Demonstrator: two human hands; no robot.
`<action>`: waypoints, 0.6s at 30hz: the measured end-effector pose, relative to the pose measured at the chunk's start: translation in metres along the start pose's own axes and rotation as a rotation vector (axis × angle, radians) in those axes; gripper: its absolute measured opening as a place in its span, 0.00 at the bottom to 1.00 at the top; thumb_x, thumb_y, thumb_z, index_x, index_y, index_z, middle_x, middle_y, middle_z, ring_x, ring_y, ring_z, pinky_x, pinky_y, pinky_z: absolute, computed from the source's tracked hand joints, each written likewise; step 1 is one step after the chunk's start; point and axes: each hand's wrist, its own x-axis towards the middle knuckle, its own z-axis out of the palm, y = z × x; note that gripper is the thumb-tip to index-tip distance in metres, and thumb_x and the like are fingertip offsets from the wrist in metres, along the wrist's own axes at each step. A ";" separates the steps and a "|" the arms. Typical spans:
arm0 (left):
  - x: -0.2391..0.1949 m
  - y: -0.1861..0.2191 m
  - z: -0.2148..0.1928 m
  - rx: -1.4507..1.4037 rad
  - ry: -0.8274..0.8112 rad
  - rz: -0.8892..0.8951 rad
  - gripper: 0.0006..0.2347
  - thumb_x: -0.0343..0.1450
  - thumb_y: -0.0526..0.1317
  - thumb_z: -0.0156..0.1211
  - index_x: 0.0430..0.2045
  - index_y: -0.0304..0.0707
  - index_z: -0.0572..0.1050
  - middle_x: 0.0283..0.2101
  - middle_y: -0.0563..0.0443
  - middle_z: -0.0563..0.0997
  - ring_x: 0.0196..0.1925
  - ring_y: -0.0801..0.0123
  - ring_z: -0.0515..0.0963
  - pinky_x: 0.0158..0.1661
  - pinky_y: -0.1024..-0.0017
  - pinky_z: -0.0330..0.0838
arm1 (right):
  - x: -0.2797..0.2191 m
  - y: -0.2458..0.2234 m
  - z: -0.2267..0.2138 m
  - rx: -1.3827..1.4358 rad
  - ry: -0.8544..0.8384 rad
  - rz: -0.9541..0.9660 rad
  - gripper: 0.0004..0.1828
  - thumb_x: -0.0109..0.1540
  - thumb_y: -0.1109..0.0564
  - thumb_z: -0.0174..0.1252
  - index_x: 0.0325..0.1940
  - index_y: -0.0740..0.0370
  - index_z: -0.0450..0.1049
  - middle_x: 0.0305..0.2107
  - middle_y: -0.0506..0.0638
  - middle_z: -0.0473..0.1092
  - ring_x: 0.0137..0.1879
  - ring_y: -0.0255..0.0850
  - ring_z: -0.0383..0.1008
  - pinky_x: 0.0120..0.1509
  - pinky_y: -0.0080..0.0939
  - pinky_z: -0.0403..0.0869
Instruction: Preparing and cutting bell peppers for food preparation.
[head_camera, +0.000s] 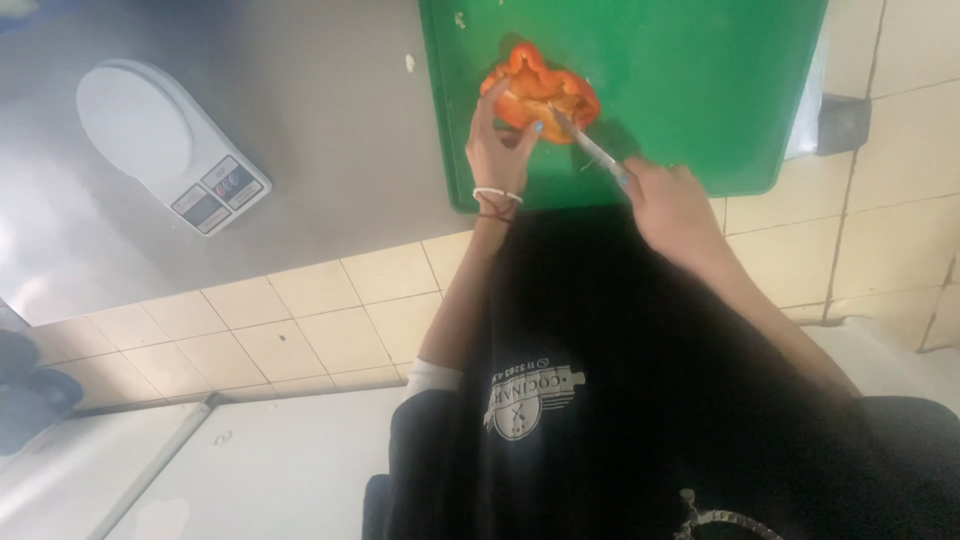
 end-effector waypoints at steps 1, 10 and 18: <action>-0.003 0.002 0.003 0.002 -0.003 -0.004 0.28 0.63 0.33 0.71 0.58 0.49 0.70 0.59 0.47 0.75 0.34 0.66 0.86 0.37 0.71 0.82 | -0.001 0.004 0.003 0.002 -0.003 0.004 0.11 0.72 0.54 0.50 0.50 0.61 0.75 0.30 0.66 0.74 0.34 0.69 0.73 0.39 0.67 0.71; 0.009 0.001 -0.012 0.674 0.221 0.154 0.26 0.55 0.47 0.80 0.46 0.52 0.76 0.58 0.45 0.71 0.60 0.47 0.71 0.50 0.60 0.75 | 0.010 0.000 0.009 0.394 -0.234 0.369 0.18 0.72 0.51 0.46 0.37 0.64 0.74 0.14 0.56 0.68 0.20 0.46 0.72 0.27 0.45 0.68; 0.002 -0.009 -0.018 0.378 0.013 0.274 0.20 0.63 0.38 0.77 0.46 0.47 0.75 0.54 0.54 0.79 0.56 0.57 0.79 0.54 0.64 0.77 | 0.013 0.006 0.022 0.425 -0.223 0.345 0.19 0.72 0.50 0.44 0.36 0.63 0.73 0.14 0.54 0.68 0.20 0.44 0.71 0.27 0.45 0.67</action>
